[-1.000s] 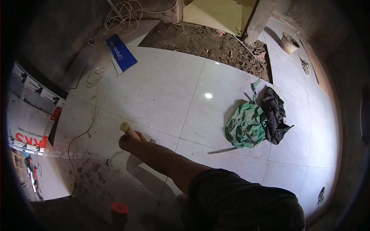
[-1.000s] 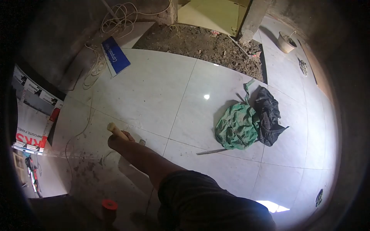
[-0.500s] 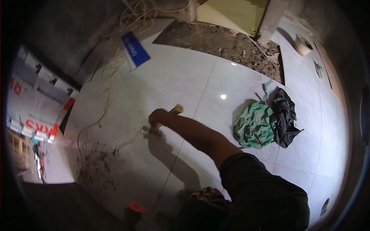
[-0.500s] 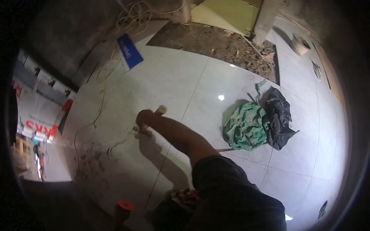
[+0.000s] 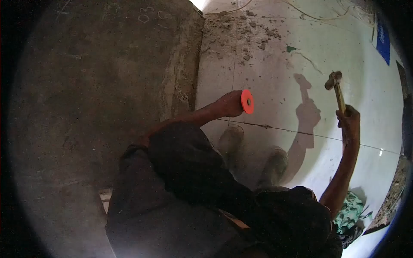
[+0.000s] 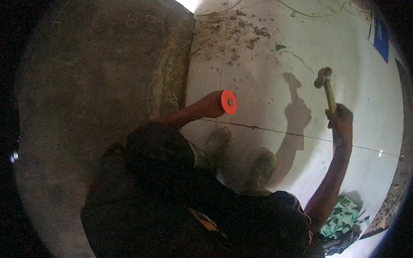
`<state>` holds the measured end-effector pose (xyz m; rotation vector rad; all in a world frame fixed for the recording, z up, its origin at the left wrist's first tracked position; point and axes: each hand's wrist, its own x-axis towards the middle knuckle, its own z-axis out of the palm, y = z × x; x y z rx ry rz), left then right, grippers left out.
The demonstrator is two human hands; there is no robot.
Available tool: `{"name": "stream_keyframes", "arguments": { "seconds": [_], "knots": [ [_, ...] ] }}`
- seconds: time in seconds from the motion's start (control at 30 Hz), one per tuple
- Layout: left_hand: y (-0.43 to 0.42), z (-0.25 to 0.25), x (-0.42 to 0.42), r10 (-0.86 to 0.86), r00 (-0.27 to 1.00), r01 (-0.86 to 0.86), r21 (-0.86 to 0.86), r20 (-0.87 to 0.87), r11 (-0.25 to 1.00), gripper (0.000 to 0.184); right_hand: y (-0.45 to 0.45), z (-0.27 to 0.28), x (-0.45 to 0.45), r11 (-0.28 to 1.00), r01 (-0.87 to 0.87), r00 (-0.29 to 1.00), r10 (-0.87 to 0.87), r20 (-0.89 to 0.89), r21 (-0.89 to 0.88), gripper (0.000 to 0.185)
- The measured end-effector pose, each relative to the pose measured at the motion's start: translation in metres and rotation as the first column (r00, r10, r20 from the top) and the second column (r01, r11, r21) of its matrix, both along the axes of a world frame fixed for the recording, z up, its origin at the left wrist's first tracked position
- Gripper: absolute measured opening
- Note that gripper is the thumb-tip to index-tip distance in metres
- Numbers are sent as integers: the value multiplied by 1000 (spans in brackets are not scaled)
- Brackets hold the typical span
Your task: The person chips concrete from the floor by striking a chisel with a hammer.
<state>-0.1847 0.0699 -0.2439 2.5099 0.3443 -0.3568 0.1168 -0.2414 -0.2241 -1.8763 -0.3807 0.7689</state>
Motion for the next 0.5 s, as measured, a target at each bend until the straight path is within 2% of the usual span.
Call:
{"name": "stream_keyframes", "arguments": {
  "seconds": [0.03,0.1,0.13,0.17,0.2,0.23,0.27,0.3,0.33,0.37,0.43,0.47,0.5],
  "knots": [
    [5,-1,-1,9,1000,-9,-2,-4,1000,22,9,21,1,999,-31,998,32,61,-5,30],
    [21,-2,-3,2,1000,2,137,-27,991,25,29,51,9,994,-105,982,103,157,4,26],
    [34,-1,-1,6,1000,-3,133,-23,991,25,39,48,23,993,-111,971,100,218,40,26],
    [45,2,1,40,999,-35,200,-17,979,27,47,54,38,984,-175,893,178,414,-44,27],
    [57,3,1,73,997,-68,264,-8,962,30,56,64,50,976,-193,889,132,438,97,27],
    [63,17,6,80,997,-76,262,-4,962,30,70,85,62,971,-215,876,145,460,103,29],
    [68,38,13,93,990,-118,273,103,955,28,82,95,80,946,-280,827,151,541,164,30],
    [74,54,21,105,972,-163,279,211,946,26,97,123,76,959,-247,770,106,630,141,31],
    [83,62,28,111,968,-172,276,224,946,26,116,147,63,909,-223,835,-9,550,352,33],
    [96,69,35,96,954,-173,261,285,950,28,129,175,73,873,-343,880,170,445,346,36],
    [122,75,45,95,926,-192,240,366,952,29,159,204,93,750,-534,817,339,465,391,33],
    [138,72,51,79,945,-193,349,317,917,29,176,221,100,697,-596,783,396,480,399,32],
    [147,78,58,69,963,-186,455,260,871,29,198,246,98,732,-668,306,108,946,132,29]
  ]
}}
